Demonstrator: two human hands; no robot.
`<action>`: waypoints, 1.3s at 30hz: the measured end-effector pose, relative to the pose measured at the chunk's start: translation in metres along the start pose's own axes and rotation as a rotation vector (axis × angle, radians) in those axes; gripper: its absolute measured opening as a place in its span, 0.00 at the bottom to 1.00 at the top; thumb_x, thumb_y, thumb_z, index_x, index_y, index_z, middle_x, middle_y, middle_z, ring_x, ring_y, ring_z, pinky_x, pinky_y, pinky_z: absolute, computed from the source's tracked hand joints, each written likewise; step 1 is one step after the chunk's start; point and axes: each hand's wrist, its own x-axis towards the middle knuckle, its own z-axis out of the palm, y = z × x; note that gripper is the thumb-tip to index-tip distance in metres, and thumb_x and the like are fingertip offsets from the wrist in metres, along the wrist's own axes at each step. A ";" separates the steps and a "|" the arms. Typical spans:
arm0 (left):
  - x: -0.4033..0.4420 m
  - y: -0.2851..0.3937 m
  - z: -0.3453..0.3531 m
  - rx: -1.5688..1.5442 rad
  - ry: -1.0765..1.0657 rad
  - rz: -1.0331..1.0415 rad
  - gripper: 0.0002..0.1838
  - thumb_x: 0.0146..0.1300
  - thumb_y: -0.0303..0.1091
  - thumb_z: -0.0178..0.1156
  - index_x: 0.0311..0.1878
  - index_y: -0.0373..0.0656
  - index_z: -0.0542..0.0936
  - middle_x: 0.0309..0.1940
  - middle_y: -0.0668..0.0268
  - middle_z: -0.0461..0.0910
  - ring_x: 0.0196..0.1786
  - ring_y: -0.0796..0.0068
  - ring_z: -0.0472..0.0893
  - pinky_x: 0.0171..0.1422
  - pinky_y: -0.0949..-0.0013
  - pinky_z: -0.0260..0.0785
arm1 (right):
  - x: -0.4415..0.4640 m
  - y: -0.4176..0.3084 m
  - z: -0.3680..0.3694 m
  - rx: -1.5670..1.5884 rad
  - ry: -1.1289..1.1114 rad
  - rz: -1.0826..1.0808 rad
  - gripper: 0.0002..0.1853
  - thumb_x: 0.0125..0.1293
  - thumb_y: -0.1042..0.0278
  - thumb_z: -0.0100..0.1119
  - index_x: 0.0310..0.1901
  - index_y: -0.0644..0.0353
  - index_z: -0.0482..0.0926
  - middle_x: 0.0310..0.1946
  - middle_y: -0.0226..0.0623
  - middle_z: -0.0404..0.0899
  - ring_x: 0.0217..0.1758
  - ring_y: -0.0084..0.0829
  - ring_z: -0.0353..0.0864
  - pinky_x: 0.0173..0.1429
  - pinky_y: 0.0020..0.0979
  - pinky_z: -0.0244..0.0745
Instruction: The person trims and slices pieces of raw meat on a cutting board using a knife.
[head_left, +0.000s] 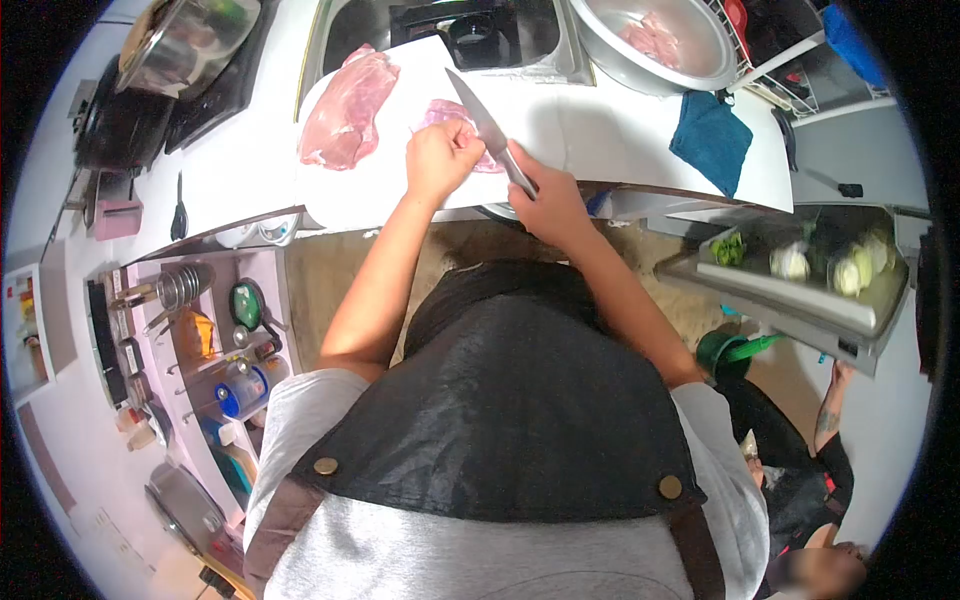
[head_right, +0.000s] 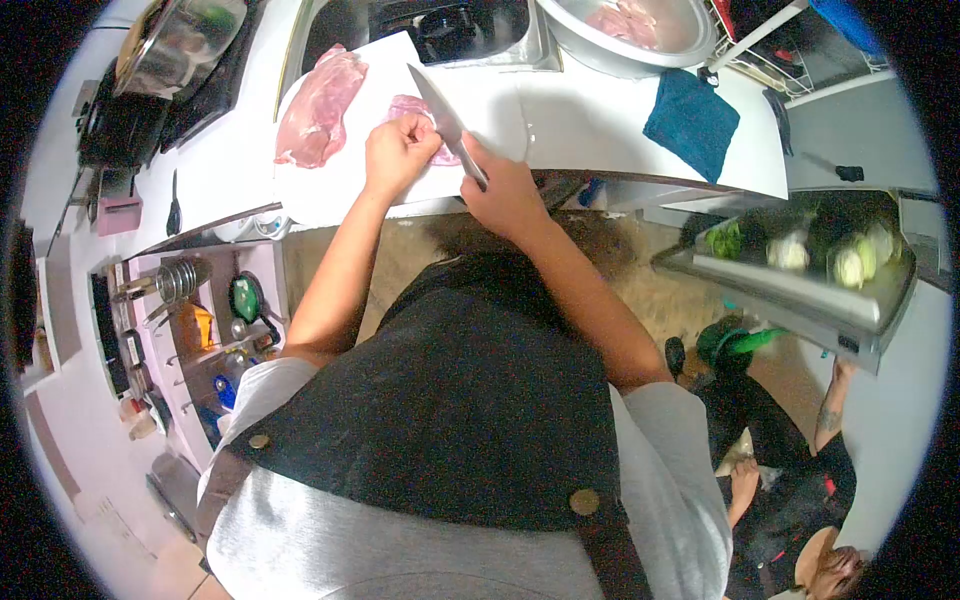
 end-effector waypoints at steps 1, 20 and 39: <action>0.000 -0.004 -0.001 -0.011 0.010 0.013 0.08 0.47 0.36 0.61 0.25 0.42 0.80 0.17 0.64 0.77 0.22 0.68 0.78 0.31 0.65 0.70 | -0.003 0.001 -0.002 -0.003 -0.006 -0.003 0.29 0.58 0.68 0.56 0.64 0.55 0.69 0.26 0.55 0.78 0.24 0.34 0.77 0.36 0.33 0.73; -0.023 -0.013 0.000 -0.069 0.169 -0.012 0.07 0.56 0.34 0.58 0.26 0.42 0.77 0.17 0.66 0.73 0.22 0.75 0.72 0.29 0.70 0.66 | -0.003 -0.009 -0.037 -0.121 -0.112 -0.224 0.30 0.61 0.71 0.53 0.68 0.49 0.64 0.44 0.56 0.79 0.47 0.56 0.78 0.53 0.46 0.72; 0.059 0.013 -0.158 -1.092 -0.410 -0.835 0.12 0.69 0.35 0.56 0.47 0.36 0.79 0.20 0.73 0.75 0.18 0.91 0.72 0.19 0.88 0.68 | -0.010 0.016 -0.074 0.328 -0.181 0.138 0.33 0.65 0.78 0.54 0.72 0.51 0.59 0.30 0.30 0.76 0.23 0.16 0.69 0.28 0.20 0.71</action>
